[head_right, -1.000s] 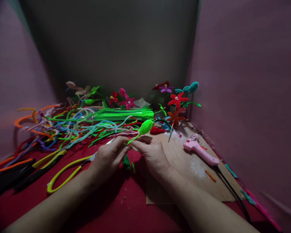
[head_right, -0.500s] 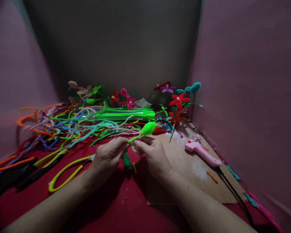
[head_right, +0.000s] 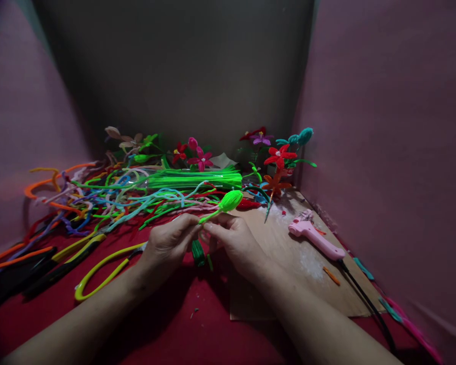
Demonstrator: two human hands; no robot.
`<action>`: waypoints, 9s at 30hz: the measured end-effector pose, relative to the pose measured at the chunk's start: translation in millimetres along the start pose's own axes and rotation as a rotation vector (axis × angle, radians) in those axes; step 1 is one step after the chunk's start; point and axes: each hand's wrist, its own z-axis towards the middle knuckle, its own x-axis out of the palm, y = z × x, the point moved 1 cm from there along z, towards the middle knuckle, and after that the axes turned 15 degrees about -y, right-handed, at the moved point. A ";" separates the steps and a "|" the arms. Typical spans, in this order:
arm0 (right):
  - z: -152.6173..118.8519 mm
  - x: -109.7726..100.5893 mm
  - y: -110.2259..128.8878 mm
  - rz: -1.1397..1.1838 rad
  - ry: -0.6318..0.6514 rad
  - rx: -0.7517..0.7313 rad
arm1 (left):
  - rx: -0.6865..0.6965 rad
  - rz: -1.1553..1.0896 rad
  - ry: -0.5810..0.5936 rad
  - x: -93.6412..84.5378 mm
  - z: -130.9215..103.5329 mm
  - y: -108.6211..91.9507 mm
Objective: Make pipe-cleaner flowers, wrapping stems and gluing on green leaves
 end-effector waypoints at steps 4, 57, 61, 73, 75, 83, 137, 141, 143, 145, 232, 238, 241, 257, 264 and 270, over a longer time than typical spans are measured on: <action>0.6 1.9 3.5 -0.053 -0.027 -0.033 | -0.013 -0.009 0.000 -0.3 0.7 -1.0; 5.8 -0.6 -6.3 0.245 -0.008 0.050 | -0.897 -0.843 0.444 -5.9 14.1 2.0; 7.7 -3.8 -11.4 0.214 0.019 0.076 | -0.922 -0.825 0.445 -6.4 13.0 4.3; 6.4 -0.7 -9.9 0.344 -0.238 0.014 | -0.540 -0.432 0.254 -3.2 14.7 -9.2; 7.2 -1.0 -13.2 0.375 -0.251 0.017 | -0.331 -0.256 0.135 -0.4 9.7 -7.7; 4.8 2.8 -14.2 0.383 -0.279 0.063 | 0.191 0.115 -0.049 0.1 -1.2 -0.6; 3.0 -0.7 -3.3 0.125 -0.095 -0.097 | -0.293 -0.167 0.125 -0.1 6.6 -11.2; 1.9 0.1 -3.7 0.105 -0.077 -0.099 | -0.352 -0.189 0.069 -2.3 7.5 -9.6; 3.5 -0.7 -6.6 0.124 -0.043 -0.087 | -0.420 -0.213 0.064 -2.7 7.9 -9.0; 5.7 -1.8 -9.4 0.142 -0.022 -0.075 | -0.471 -0.229 0.068 -2.3 8.0 -9.1; 6.4 3.5 -19.7 0.383 -0.072 0.175 | -1.040 -0.913 0.400 -0.3 11.9 -2.6; 6.9 1.1 -17.1 0.389 -0.055 0.170 | -0.998 -0.872 0.446 -3.1 12.4 -1.8; 6.0 -0.4 -14.8 0.313 -0.015 0.127 | -0.995 -0.869 0.488 -5.1 12.2 1.4; 3.7 0.4 -13.4 0.187 -0.210 0.028 | -0.341 -0.282 0.039 3.2 5.4 -8.0; 4.5 -0.8 -18.7 0.268 -0.125 0.023 | -0.332 -0.268 0.003 -0.4 4.7 -13.7; 6.9 -3.3 -19.8 0.242 -0.128 -0.003 | -0.552 -0.357 0.019 -2.5 10.5 -18.0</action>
